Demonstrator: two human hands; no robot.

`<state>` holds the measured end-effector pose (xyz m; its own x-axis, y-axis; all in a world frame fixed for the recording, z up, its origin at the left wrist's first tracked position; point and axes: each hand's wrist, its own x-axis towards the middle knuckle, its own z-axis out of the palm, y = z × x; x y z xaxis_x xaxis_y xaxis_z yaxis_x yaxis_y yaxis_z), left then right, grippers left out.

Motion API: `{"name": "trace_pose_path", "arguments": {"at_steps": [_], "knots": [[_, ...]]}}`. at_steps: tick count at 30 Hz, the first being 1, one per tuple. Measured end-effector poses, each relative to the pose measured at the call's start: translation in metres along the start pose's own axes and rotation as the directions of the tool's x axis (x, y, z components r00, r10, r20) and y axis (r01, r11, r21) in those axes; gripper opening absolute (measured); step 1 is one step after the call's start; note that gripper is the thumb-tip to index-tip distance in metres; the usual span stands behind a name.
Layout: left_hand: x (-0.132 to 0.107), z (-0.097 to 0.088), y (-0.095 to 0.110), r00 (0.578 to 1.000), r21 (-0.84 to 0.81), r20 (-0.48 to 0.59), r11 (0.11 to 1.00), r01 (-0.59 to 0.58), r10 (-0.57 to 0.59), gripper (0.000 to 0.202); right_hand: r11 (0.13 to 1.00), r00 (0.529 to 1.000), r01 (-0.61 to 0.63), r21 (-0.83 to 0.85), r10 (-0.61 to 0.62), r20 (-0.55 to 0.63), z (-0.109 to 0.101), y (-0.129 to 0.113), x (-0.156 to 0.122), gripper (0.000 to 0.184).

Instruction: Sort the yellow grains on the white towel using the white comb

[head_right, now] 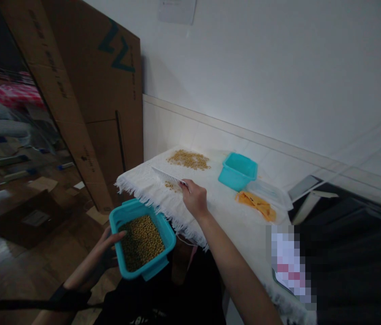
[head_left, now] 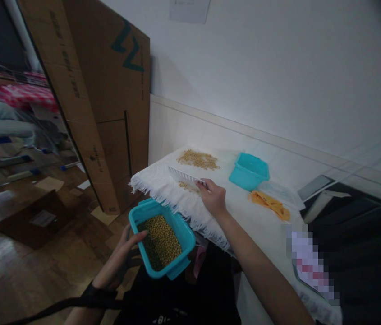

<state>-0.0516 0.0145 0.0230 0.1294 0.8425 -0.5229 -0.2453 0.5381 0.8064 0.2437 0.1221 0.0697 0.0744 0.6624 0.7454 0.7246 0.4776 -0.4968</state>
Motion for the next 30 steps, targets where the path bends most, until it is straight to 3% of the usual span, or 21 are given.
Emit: {"name": "trace_pose_path", "arguments": {"at_steps": [14, 17, 20, 26, 30], "knots": [[0.002, -0.001, -0.003, 1.000, -0.009, -0.003, 1.000, -0.023, 0.023, 0.093, 1.000, 1.000, 0.011, -0.003, -0.011, -0.028, -0.004, -0.003, -0.002, 0.025], [0.002, -0.001, -0.003, 1.000, -0.005, -0.004, 1.000, -0.020, 0.020, 0.093, 1.000, 1.000, -0.007, 0.009, 0.007, 0.007, -0.003, -0.004, -0.003, 0.025], [0.001, 0.000, -0.001, 1.000, 0.000, -0.009, 1.000, -0.018, 0.018, 0.094, 0.998, 0.998, -0.059, 0.036, 0.060, -0.037, -0.005, -0.005, 0.000, 0.027], [-0.003, 0.002, 0.003, 1.000, -0.013, 0.005, 1.000, -0.003, 0.004, 0.085, 0.959, 0.934, -0.276, 0.065, 0.283, -0.216, -0.040, 0.006, 0.020, 0.034], [-0.003, 0.005, 0.003, 0.999, -0.011, -0.033, 1.000, 0.005, -0.005, 0.081, 0.935, 0.891, -0.355, 0.007, 0.340, -0.302, -0.067, 0.014, 0.015, 0.035]]}}
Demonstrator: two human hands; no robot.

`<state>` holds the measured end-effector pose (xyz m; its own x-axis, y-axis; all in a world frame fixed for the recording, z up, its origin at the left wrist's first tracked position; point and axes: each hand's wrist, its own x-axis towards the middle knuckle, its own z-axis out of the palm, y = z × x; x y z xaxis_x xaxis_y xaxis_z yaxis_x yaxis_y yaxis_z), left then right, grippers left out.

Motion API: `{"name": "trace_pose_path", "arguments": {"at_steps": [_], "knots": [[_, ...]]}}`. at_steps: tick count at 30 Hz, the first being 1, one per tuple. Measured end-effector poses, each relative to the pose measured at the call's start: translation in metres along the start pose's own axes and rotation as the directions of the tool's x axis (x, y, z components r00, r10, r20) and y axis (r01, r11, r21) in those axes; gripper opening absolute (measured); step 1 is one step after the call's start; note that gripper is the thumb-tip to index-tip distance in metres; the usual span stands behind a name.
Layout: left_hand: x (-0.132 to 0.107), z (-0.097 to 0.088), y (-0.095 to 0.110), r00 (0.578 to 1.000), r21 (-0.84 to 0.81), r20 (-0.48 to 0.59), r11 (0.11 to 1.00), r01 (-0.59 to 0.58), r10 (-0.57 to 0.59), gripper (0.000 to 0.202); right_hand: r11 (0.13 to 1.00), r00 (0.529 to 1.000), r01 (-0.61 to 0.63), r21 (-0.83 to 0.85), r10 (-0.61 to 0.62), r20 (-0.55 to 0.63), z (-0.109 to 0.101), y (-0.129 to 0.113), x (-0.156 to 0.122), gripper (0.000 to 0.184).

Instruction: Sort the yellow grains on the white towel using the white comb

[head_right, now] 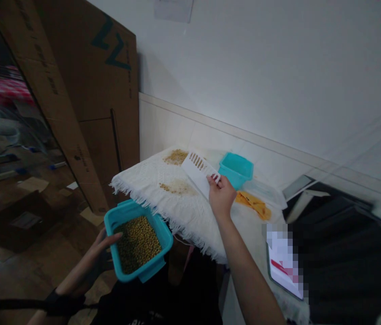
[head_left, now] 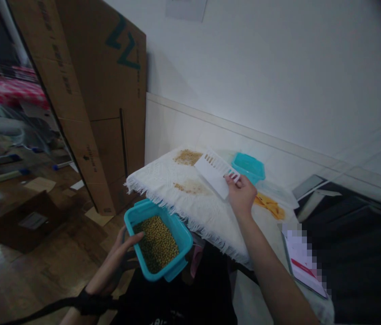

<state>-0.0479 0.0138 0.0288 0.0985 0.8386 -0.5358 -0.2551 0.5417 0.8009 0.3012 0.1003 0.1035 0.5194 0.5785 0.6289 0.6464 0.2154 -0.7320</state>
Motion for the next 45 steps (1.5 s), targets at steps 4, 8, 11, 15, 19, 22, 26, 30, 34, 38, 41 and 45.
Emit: {"name": "trace_pose_path", "arguments": {"at_steps": [4, 8, 11, 15, 19, 22, 26, 30, 34, 38, 41, 45], "knots": [[-0.002, 0.002, 0.001, 1.000, 0.008, 0.003, 1.000, -0.013, 0.012, 0.079, 0.998, 0.998, 0.030, -0.047, -0.027, 0.061, -0.006, 0.005, -0.023, 0.030], [-0.006, 0.003, 0.002, 0.999, 0.013, 0.036, 0.999, -0.031, 0.030, 0.077, 0.990, 0.988, 0.101, -0.099, -0.087, 0.128, 0.001, 0.002, -0.041, 0.028], [-0.008, 0.004, 0.004, 0.999, 0.020, 0.040, 1.000, -0.021, 0.020, 0.078, 0.981, 0.984, 0.139, -0.137, -0.122, 0.130, 0.004, 0.001, -0.042, 0.028], [-0.008, 0.005, 0.004, 0.999, 0.027, 0.033, 0.999, -0.024, 0.023, 0.078, 0.977, 0.984, 0.153, -0.148, -0.136, 0.116, 0.004, 0.001, -0.040, 0.029], [-0.007, 0.005, 0.003, 0.999, 0.024, 0.028, 1.000, -0.019, 0.018, 0.080, 0.982, 0.981, 0.138, -0.125, -0.119, 0.151, 0.005, -0.002, -0.043, 0.028], [-0.008, 0.005, 0.003, 0.999, 0.021, 0.032, 1.000, -0.010, 0.009, 0.079, 0.989, 0.981, 0.121, -0.081, -0.107, 0.161, 0.006, -0.006, -0.043, 0.028], [-0.009, 0.005, 0.004, 0.999, 0.024, 0.034, 1.000, -0.014, 0.013, 0.080, 0.988, 0.986, 0.125, -0.089, -0.114, 0.120, 0.004, -0.004, -0.039, 0.026], [-0.006, 0.004, 0.002, 1.000, 0.010, 0.023, 1.000, -0.011, 0.011, 0.083, 0.989, 0.986, 0.105, -0.100, -0.091, 0.136, 0.003, 0.002, -0.037, 0.025], [-0.004, 0.004, 0.001, 1.000, 0.011, 0.011, 1.000, 0.000, 0.000, 0.083, 0.994, 0.983, 0.092, -0.062, -0.080, 0.166, 0.004, -0.001, -0.040, 0.025], [-0.003, 0.005, 0.000, 1.000, 0.020, 0.006, 1.000, -0.002, 0.002, 0.084, 0.997, 0.987, 0.013, 0.075, -0.025, 0.160, 0.011, -0.011, -0.042, 0.029], [-0.004, 0.005, -0.001, 1.000, 0.022, 0.020, 1.000, -0.006, 0.005, 0.081, 0.970, 0.975, -0.118, 0.214, 0.072, 0.210, 0.023, -0.014, -0.040, 0.033], [-0.004, 0.004, -0.001, 1.000, 0.016, 0.028, 1.000, -0.015, 0.014, 0.082, 0.918, 0.930, -0.296, 0.265, 0.214, 0.297, 0.038, -0.001, -0.030, 0.037]]}}
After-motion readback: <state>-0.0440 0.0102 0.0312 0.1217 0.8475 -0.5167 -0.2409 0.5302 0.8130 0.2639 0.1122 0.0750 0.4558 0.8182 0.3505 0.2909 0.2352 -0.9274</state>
